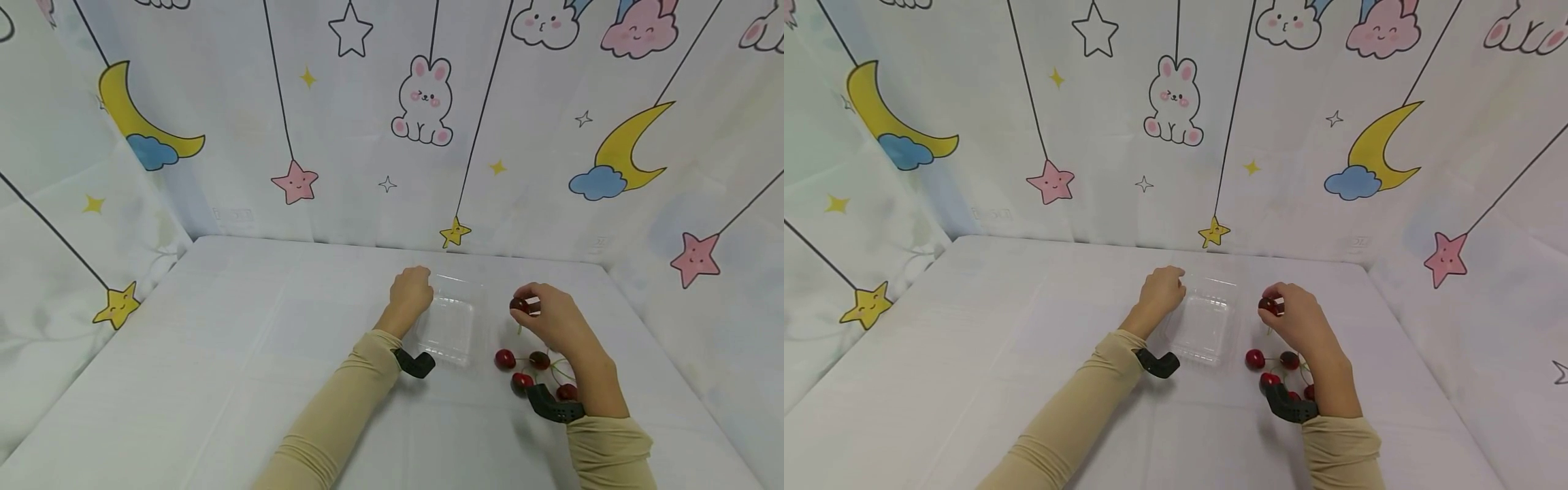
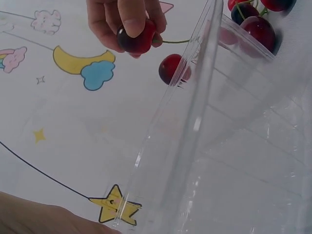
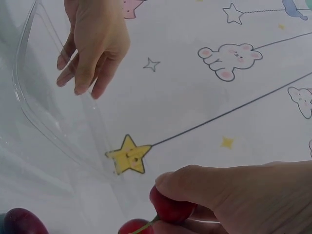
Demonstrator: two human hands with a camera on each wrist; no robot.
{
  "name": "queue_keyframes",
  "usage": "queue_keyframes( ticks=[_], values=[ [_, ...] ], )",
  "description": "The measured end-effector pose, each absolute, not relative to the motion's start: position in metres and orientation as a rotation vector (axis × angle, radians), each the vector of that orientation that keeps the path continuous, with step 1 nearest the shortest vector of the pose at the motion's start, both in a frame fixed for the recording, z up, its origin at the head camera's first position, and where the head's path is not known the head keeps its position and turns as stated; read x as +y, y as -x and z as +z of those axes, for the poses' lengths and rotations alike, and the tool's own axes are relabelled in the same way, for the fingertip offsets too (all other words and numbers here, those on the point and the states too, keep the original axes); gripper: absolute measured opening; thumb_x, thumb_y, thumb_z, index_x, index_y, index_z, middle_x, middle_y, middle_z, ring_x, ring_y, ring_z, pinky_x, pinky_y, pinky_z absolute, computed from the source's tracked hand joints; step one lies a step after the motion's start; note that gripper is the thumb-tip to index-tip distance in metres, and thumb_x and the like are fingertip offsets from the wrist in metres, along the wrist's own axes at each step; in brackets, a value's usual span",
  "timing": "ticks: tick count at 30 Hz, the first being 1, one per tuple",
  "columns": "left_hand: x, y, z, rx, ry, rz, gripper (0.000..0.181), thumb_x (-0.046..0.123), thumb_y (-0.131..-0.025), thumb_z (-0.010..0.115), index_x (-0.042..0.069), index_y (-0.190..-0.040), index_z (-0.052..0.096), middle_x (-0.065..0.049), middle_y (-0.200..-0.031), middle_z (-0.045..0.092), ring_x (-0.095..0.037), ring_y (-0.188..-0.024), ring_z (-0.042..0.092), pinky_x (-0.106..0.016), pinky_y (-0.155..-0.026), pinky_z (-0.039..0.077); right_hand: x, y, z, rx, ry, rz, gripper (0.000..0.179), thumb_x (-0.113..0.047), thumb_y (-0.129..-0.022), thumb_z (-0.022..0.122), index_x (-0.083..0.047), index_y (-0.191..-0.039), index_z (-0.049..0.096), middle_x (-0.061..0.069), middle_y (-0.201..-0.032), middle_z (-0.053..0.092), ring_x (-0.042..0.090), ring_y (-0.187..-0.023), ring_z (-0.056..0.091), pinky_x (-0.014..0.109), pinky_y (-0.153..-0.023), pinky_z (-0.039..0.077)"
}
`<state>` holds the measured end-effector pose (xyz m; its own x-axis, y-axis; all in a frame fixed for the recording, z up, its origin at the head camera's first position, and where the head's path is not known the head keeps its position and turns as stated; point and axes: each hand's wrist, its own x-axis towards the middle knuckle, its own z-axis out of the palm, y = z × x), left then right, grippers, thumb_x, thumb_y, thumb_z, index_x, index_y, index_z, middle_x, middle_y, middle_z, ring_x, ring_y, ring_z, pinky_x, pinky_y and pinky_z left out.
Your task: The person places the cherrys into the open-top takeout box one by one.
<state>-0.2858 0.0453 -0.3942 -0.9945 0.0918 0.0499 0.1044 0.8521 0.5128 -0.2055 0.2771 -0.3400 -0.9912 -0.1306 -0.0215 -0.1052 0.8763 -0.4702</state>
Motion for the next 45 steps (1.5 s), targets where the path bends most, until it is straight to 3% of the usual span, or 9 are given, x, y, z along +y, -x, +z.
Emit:
queue_keyframes(
  ticks=[12, 24, 37, 45],
  values=[
    [0.045, 0.285, -0.394, -3.009, 0.176, -0.824, 0.037, 0.009, -0.091, 0.056, 0.011, -0.127, 0.060, -0.007, -0.125, 0.064, -0.028, -0.104, 0.065, -0.038, -0.072, 0.056, 0.274, 0.208, -0.343, 3.098, 0.262, -0.695, 0.037, -0.015, -0.090, 0.063, -0.001, -0.123, 0.057, 0.019, -0.113, 0.056, 0.037, -0.106, 0.059, 0.047, -0.085, 0.053],
    [0.045, 0.283, -0.393, -2.995, 0.182, -0.817, 0.036, 0.008, -0.090, 0.056, 0.011, -0.126, 0.062, -0.008, -0.124, 0.065, -0.029, -0.103, 0.065, -0.039, -0.074, 0.056, 0.269, 0.210, -0.345, 3.140, 0.294, -0.726, 0.035, -0.009, -0.087, 0.067, -0.002, -0.119, 0.057, 0.021, -0.119, 0.055, 0.037, -0.106, 0.060, 0.049, -0.089, 0.050],
    [0.045, 0.284, -0.393, -3.012, 0.171, -0.796, 0.035, 0.010, -0.091, 0.057, 0.012, -0.125, 0.062, -0.008, -0.122, 0.065, -0.028, -0.103, 0.065, -0.040, -0.075, 0.056, 0.263, 0.209, -0.346, 3.326, 0.357, -0.788, 0.045, -0.010, -0.086, 0.069, -0.007, -0.129, 0.055, 0.018, -0.119, 0.057, 0.036, -0.098, 0.062, 0.049, -0.079, 0.055],
    [0.045, 0.283, -0.391, -3.008, 0.168, -0.834, 0.036, 0.009, -0.090, 0.057, 0.012, -0.126, 0.062, -0.008, -0.123, 0.065, -0.027, -0.100, 0.066, -0.037, -0.070, 0.056, 0.260, 0.207, -0.345, 3.397, 0.426, -0.871, 0.035, -0.007, -0.088, 0.064, -0.002, -0.122, 0.059, 0.017, -0.115, 0.056, 0.032, -0.101, 0.059, 0.048, -0.083, 0.052]
  ],
)
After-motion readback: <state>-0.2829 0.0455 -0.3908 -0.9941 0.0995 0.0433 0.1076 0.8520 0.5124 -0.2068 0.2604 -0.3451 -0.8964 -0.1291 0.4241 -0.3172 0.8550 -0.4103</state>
